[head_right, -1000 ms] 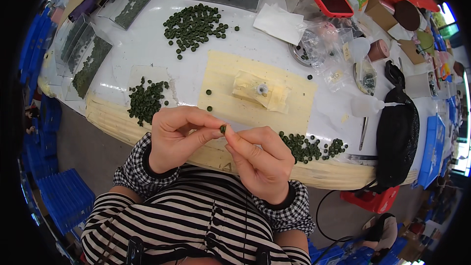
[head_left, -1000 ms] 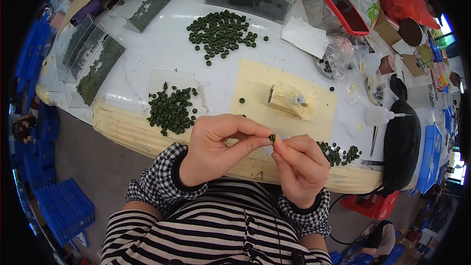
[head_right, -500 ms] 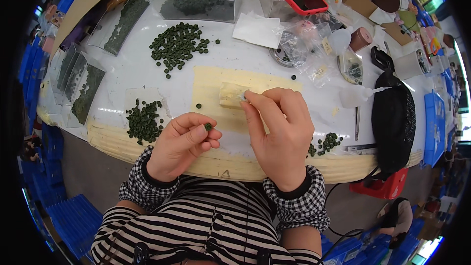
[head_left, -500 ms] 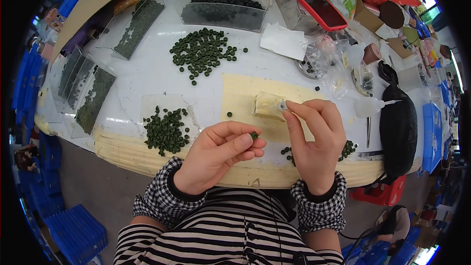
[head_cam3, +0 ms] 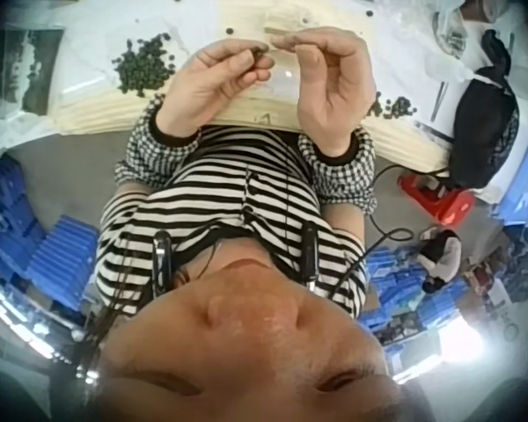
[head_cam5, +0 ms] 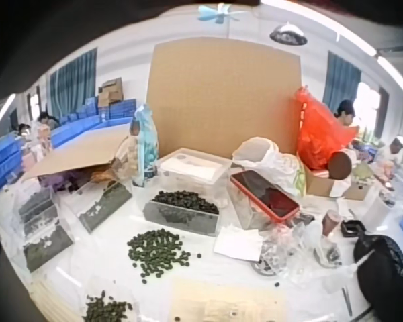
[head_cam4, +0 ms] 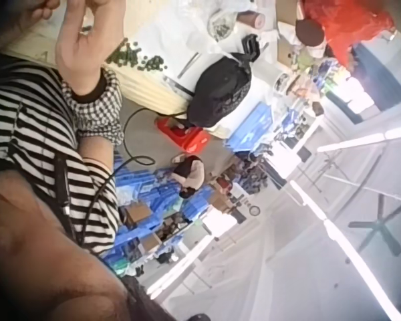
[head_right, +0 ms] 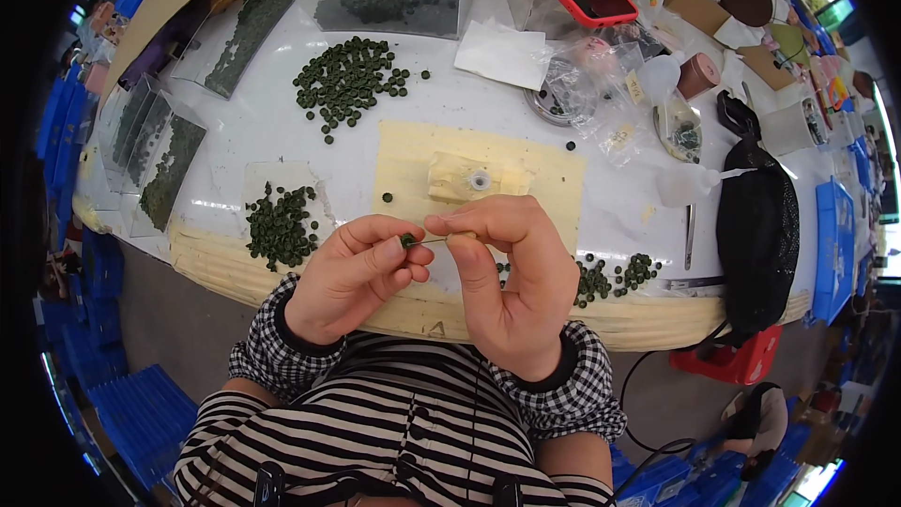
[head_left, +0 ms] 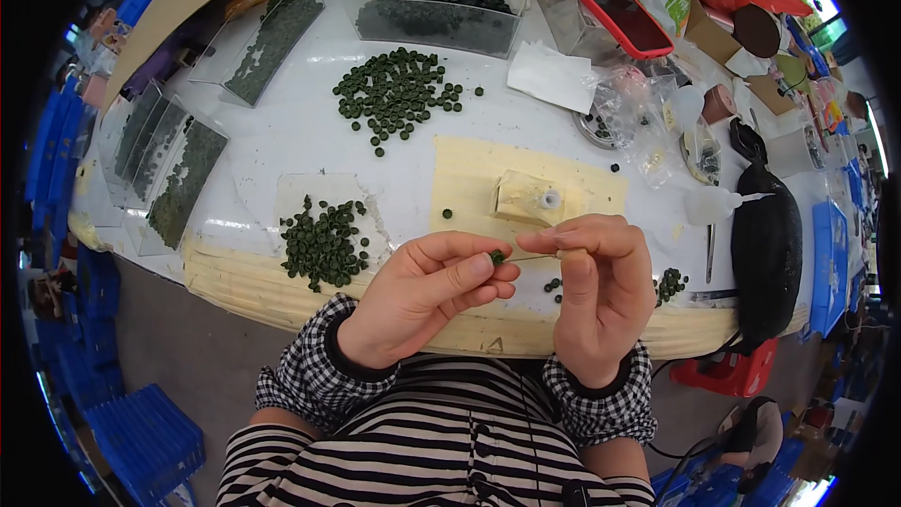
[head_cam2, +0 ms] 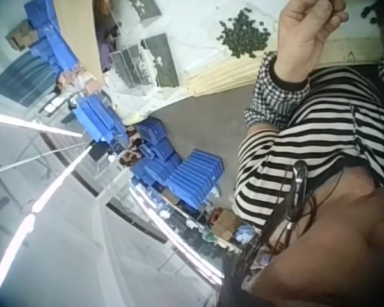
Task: Sorting and packaging small green plastic toy parts into plastic bags.
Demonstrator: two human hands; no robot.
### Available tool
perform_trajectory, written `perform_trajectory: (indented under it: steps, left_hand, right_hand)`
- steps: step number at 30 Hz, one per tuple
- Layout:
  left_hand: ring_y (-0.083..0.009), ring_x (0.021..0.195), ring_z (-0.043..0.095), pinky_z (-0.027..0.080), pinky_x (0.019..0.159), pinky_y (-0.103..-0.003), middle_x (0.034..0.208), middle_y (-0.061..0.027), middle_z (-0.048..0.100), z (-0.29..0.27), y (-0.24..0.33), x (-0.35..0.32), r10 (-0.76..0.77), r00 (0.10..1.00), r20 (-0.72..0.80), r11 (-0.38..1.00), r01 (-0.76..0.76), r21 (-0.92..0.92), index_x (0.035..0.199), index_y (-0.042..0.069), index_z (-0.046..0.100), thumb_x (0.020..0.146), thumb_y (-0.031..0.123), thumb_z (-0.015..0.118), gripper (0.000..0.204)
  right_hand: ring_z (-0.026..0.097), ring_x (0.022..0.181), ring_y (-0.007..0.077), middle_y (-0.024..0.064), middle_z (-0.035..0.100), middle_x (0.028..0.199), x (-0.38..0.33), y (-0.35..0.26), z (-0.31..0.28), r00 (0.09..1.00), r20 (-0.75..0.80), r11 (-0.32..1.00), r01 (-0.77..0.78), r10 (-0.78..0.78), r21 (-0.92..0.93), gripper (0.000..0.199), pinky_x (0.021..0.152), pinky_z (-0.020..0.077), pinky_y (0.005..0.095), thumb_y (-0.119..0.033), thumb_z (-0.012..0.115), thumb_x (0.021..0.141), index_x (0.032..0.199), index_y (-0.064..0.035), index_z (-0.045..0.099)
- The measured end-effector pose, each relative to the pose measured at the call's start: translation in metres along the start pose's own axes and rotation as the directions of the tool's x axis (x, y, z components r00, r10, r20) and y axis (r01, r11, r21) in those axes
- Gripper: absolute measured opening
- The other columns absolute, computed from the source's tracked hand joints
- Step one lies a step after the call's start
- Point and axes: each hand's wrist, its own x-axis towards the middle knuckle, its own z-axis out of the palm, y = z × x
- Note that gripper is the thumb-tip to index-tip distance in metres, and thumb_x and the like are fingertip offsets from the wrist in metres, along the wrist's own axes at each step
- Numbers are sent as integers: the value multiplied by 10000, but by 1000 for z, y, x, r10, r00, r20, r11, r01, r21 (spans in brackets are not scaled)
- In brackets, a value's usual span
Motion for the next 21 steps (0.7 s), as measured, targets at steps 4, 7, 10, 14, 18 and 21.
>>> perform_trajectory:
  steps: [4, 7, 10, 14, 18, 21]
  left_hand:
    - [-189, 1006, 680, 563, 887, -258, 1108, -149, 686, 1, -1, -1, 27, 999, -22, 1000, -26, 17, 1231, -8, 604, 992, 86, 554, 261]
    - [-188, 1007, 679, 564, 887, -256, 1110, -149, 686, 0, -1, -1, 31, 999, -19, 999, -31, 17, 1233, -7, 604, 992, 84, 553, 262]
    - [-188, 1006, 680, 565, 886, -256, 1110, -149, 686, -1, -1, 0, 25, 1000, -17, 1000, -25, 16, 1232, -7, 605, 992, 84, 553, 261]
    - [-187, 1000, 682, 567, 878, -258, 1091, -147, 692, 0, -1, 0, 41, 999, -21, 999, -40, 19, 1215, -10, 615, 985, 77, 564, 251]
    - [-181, 999, 680, 568, 860, -262, 1065, -145, 698, 8, 1, -2, 230, 970, -77, 902, -183, 390, 1174, -27, 637, 962, 32, 589, 225]
    - [-169, 974, 678, 561, 837, -255, 1038, -138, 696, 11, -4, -5, 439, 898, -37, 734, -335, 591, 1137, -48, 654, 931, -29, 608, 212]
  right_hand:
    - [668, 839, 189, 117, 683, 932, -1, 2, 2, 999, 40, 1000, 12, -12, -4, 71, 720, 533, 277, -5, 607, 932, 996, 25, 613]
    - [673, 838, 194, 123, 681, 944, -2, 4, 1, 998, 51, 999, 34, -32, -37, 66, 728, 534, 278, -1, 609, 929, 989, 26, 613]
    - [672, 831, 202, 130, 679, 935, -2, 5, 1, 997, 55, 996, 61, -58, -65, 68, 729, 534, 283, -6, 617, 926, 986, 26, 611]
    - [666, 815, 212, 134, 684, 910, -1, 3, 2, 999, -35, 999, 36, -36, -4, 79, 722, 532, 298, -7, 639, 909, 977, 23, 615]
    - [646, 827, 228, 140, 673, 921, 9, 5, -10, 976, -72, 893, 159, -207, -421, 82, 733, 516, 297, 6, 663, 880, 951, 27, 628]
    - [603, 832, 261, 116, 637, 927, 20, 9, -12, 956, 34, 711, 241, -292, -661, 124, 720, 490, 319, 2, 709, 825, 930, 3, 644]
